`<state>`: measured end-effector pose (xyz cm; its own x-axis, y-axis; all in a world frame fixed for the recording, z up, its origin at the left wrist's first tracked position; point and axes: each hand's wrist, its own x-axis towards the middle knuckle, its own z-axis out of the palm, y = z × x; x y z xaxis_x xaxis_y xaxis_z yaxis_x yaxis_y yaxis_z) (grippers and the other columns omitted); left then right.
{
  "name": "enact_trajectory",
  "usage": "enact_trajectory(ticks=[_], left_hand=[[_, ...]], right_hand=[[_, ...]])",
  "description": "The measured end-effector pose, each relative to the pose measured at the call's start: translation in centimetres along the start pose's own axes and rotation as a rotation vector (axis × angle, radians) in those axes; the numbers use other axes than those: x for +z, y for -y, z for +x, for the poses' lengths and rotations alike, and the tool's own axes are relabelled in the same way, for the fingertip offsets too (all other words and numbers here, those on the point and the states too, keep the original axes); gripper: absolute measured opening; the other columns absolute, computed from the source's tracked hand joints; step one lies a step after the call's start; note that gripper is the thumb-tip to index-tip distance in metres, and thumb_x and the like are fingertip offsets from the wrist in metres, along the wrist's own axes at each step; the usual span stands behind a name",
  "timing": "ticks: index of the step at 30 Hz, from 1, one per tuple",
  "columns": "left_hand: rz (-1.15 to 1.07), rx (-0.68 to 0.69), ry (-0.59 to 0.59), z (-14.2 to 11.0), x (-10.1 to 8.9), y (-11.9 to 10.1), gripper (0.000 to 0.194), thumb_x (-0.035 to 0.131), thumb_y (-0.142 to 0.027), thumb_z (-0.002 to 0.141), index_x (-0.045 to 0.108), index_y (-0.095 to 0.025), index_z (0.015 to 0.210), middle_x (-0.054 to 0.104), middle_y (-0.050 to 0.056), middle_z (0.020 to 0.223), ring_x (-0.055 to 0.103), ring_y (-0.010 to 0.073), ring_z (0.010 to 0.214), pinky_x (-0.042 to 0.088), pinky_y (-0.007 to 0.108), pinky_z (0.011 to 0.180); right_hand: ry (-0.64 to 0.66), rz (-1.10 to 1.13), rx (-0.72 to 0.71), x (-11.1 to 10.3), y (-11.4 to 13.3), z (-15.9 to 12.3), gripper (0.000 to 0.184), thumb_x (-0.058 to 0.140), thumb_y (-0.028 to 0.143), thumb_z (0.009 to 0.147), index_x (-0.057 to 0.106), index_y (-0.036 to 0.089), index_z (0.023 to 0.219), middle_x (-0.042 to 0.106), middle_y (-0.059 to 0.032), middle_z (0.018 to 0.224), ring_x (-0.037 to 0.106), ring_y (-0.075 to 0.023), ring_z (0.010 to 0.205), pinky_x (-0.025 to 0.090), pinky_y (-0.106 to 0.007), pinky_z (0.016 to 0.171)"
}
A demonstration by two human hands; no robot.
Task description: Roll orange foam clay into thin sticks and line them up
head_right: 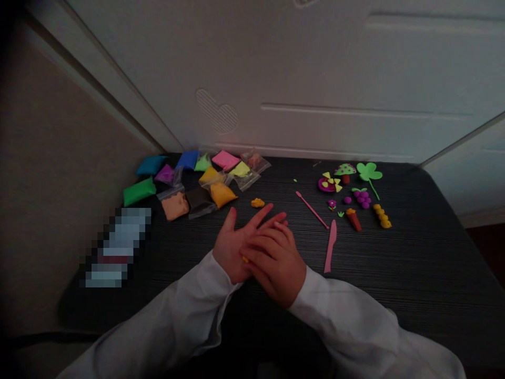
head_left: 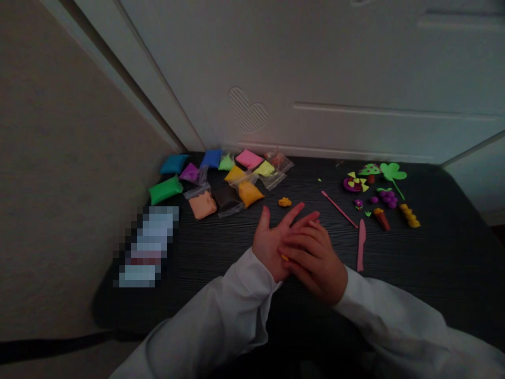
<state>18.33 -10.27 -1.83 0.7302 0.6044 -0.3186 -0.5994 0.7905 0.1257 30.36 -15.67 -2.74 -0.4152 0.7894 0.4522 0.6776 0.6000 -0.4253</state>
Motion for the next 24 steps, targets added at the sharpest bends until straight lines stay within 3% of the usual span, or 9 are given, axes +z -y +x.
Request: enact_trajectory(ticks=[3,8,12,18,24], left_hand=[[0.007,-0.013,-0.004,0.13,0.03,0.27,0.070,0.025,-0.066,0.075,0.040,-0.017,0.124,0.049,0.016,0.121,0.050,0.0270,0.108,0.033,0.042,0.093],[0.052,0.082,-0.049,0.41,-0.07,0.05,0.070,0.024,-0.065,0.076,0.046,-0.014,0.118,0.053,0.017,0.115,0.047,0.0267,0.112,0.031,0.040,0.096],[0.069,0.124,-0.025,0.42,-0.12,-0.07,0.070,0.025,-0.064,0.076,0.049,-0.011,0.114,0.055,0.018,0.113,0.048,0.0266,0.111,0.030,0.039,0.098],[0.100,0.175,-0.042,0.13,-0.02,-0.20,0.068,0.024,-0.063,0.077,0.052,-0.011,0.111,0.055,0.017,0.114,0.048,0.0261,0.112,0.032,0.038,0.097],[0.095,0.191,-0.074,0.30,0.03,-0.01,0.067,0.024,-0.062,0.077,0.056,-0.010,0.104,0.059,0.017,0.106,0.052,0.0263,0.106,0.034,0.039,0.095]], right_hand=[[0.000,0.112,0.082,-0.18,-0.35,0.23,0.014,0.055,0.028,0.077,0.060,0.023,0.090,0.065,-0.0005,0.084,0.053,-0.0166,0.090,0.031,-0.041,0.091],[0.001,0.170,0.221,-0.29,-0.07,0.49,0.011,0.061,0.027,0.072,0.056,0.020,0.079,0.061,0.0011,0.070,0.054,-0.0149,0.073,0.034,-0.037,0.079],[-0.012,0.120,0.155,-0.09,-0.04,0.60,0.008,0.056,0.026,0.077,0.057,0.020,0.081,0.063,0.0001,0.075,0.054,-0.0145,0.076,0.033,-0.036,0.079],[-0.026,-0.067,0.064,0.00,0.00,0.60,0.024,0.052,0.029,0.079,0.059,0.022,0.100,0.062,-0.0043,0.098,0.051,-0.0183,0.091,0.033,-0.038,0.080],[-0.048,-0.064,0.059,0.33,0.17,0.53,0.019,0.052,0.026,0.079,0.061,0.023,0.095,0.062,-0.0032,0.093,0.051,-0.0172,0.088,0.033,-0.037,0.081]])
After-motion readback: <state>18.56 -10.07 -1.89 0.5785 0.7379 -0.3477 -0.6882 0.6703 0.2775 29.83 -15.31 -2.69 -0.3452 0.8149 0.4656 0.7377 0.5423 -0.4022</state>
